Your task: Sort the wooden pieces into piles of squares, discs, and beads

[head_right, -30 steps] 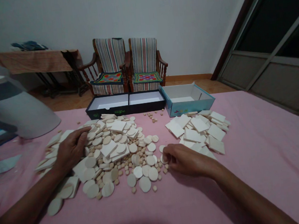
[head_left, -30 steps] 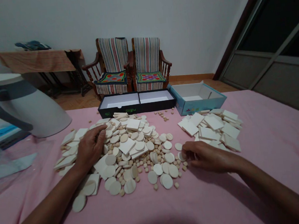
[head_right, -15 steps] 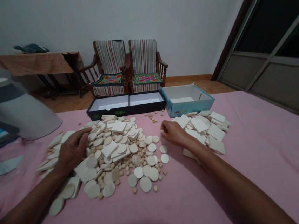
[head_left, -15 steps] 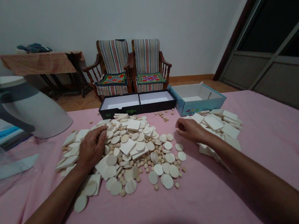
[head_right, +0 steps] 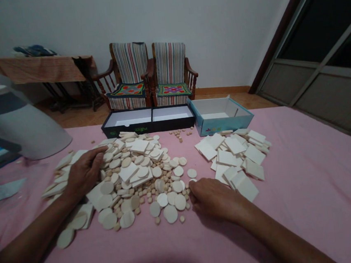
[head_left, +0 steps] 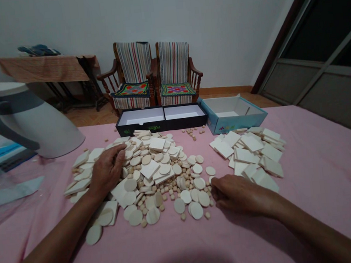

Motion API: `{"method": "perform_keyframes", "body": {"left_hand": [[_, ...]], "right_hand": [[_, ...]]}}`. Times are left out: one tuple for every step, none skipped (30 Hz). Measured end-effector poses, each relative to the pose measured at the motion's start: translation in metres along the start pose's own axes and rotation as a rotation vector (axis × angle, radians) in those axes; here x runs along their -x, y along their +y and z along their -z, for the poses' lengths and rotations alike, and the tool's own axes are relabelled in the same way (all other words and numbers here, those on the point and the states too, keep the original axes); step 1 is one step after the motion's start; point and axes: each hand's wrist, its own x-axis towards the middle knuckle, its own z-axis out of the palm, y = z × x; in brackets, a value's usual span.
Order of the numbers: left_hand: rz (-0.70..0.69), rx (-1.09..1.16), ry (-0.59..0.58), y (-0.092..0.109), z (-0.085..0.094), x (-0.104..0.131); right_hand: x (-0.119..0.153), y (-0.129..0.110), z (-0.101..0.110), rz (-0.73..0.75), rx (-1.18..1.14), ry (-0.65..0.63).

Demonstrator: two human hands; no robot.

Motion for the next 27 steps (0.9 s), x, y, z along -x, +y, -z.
{"method": "perform_keyframes", "body": {"left_hand": [[0.001,0.001,0.001,0.000,0.000,0.000],[0.001,0.000,0.001,0.000,0.000,0.000],[0.000,-0.001,0.000,0.000,0.000,0.000],[-0.002,-0.003,-0.001,0.000,0.000,0.000],[-0.003,-0.005,-0.002,-0.001,0.000,0.000],[-0.003,-0.005,-0.003,-0.001,0.000,0.000],[-0.002,-0.005,-0.003,-0.002,0.000,0.000],[0.000,-0.003,-0.002,-0.002,0.000,0.000],[0.003,-0.002,-0.003,-0.003,0.000,0.000],[0.004,-0.002,-0.004,-0.003,-0.001,0.000],[0.003,-0.002,-0.004,-0.003,-0.001,0.000],[0.001,-0.001,-0.004,-0.003,-0.001,0.000],[-0.001,-0.001,-0.005,-0.002,-0.001,0.000],[-0.001,0.000,-0.006,-0.002,0.000,0.000],[0.000,0.001,-0.007,-0.001,0.000,0.000],[0.001,0.001,-0.008,-0.001,0.000,0.000],[0.002,0.001,-0.009,-0.001,0.000,0.000],[0.004,0.000,-0.008,0.000,0.000,0.000],[0.005,-0.002,-0.005,0.000,0.000,0.000],[0.005,-0.005,-0.003,0.000,0.000,0.000],[0.006,-0.007,-0.002,0.000,0.000,0.000],[0.006,-0.009,-0.002,0.000,0.000,0.000],[0.006,-0.011,-0.003,0.000,0.001,0.000],[0.006,-0.011,-0.005,0.000,0.001,0.000],[0.005,-0.010,-0.008,0.000,0.001,0.000],[0.005,-0.008,-0.010,0.000,0.001,0.000],[0.006,-0.007,-0.013,0.001,0.002,0.000]], "right_hand": [[0.001,-0.001,-0.004,-0.016,0.020,0.003],[0.001,-0.002,-0.005,-0.021,0.032,0.005],[0.000,-0.001,-0.005,-0.018,0.037,0.009],[-0.002,0.000,-0.002,-0.010,0.034,0.011],[-0.005,0.002,0.002,0.001,0.022,0.010],[-0.009,0.005,0.008,0.014,0.004,0.009],[-0.015,0.009,0.015,0.021,-0.017,0.010],[-0.021,0.013,0.022,0.025,-0.038,0.017],[-0.029,0.018,0.027,0.020,-0.058,0.042],[-0.037,0.022,0.032,0.008,-0.081,0.098],[-0.045,0.026,0.035,-0.008,-0.110,0.188],[-0.053,0.029,0.037,-0.024,-0.146,0.298],[-0.058,0.031,0.038,-0.037,-0.189,0.408],[-0.062,0.032,0.037,-0.038,-0.231,0.491],[-0.064,0.032,0.036,-0.027,-0.265,0.523],[-0.064,0.031,0.034,0.001,-0.286,0.493],[-0.061,0.029,0.032,0.042,-0.289,0.413],[-0.058,0.027,0.030,0.088,-0.280,0.312],[-0.053,0.024,0.028,0.133,-0.262,0.214],[-0.049,0.020,0.027,0.171,-0.236,0.138],[-0.044,0.017,0.025,0.192,-0.206,0.093],[-0.041,0.013,0.024,0.196,-0.173,0.076],[-0.038,0.010,0.022,0.191,-0.143,0.075],[-0.037,0.008,0.021,0.184,-0.120,0.080],[-0.036,0.006,0.019,0.177,-0.103,0.083],[-0.037,0.005,0.018,0.171,-0.092,0.085],[-0.038,0.004,0.016,0.165,-0.085,0.088]]}}
